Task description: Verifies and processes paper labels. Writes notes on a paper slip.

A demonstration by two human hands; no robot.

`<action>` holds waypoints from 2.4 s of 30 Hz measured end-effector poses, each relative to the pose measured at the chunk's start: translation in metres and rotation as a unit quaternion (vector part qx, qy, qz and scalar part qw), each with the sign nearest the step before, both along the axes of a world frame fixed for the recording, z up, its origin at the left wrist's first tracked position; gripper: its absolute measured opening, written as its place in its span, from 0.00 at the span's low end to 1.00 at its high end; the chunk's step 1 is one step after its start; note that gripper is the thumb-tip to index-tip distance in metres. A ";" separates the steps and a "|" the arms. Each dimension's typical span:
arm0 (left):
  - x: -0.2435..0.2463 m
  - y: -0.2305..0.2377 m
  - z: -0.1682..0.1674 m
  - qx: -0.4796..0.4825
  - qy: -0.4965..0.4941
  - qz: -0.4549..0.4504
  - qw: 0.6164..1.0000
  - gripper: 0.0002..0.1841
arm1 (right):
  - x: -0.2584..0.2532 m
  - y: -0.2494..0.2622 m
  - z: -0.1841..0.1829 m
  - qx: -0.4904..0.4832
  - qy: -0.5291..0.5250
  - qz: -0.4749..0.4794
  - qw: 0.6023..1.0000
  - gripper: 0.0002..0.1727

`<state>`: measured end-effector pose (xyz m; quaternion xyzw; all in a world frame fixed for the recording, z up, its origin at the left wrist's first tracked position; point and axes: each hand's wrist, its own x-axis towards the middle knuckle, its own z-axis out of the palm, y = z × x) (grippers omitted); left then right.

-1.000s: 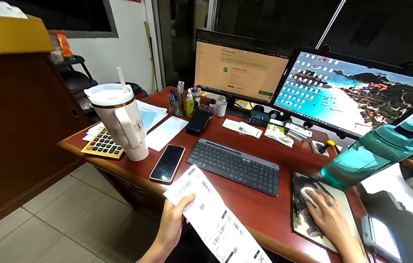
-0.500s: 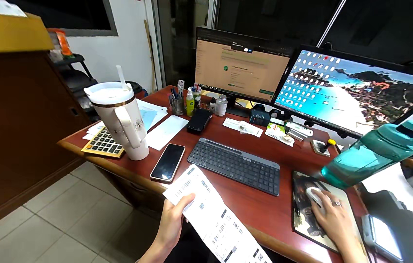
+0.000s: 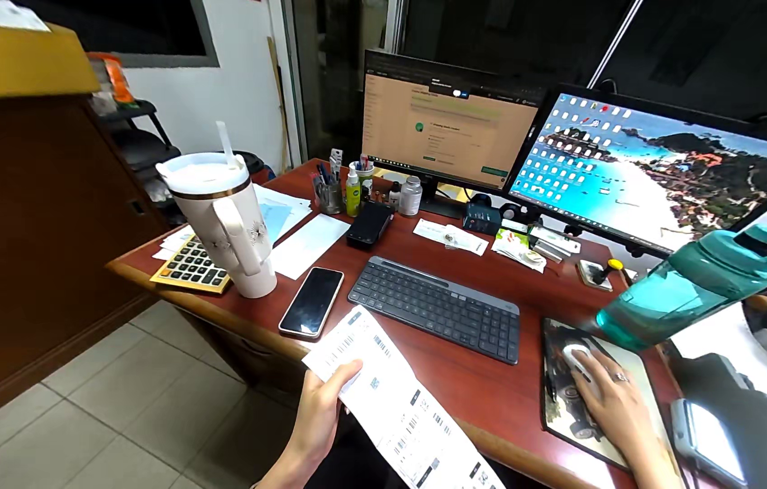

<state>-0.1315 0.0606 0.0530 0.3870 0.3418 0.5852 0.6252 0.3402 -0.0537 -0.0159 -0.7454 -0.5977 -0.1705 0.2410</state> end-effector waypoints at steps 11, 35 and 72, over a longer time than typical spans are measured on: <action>0.001 0.000 0.001 0.001 -0.002 0.001 1.000 0.12 | -0.003 -0.001 0.004 0.000 -0.015 -0.018 1.000 0.27; 0.000 0.001 0.001 0.004 0.006 -0.001 1.000 0.12 | -0.006 -0.003 0.006 0.012 -0.017 -0.056 0.998 0.26; -0.005 0.001 0.001 0.000 0.002 0.007 1.000 0.13 | -0.004 -0.002 0.005 0.023 -0.025 -0.049 0.998 0.26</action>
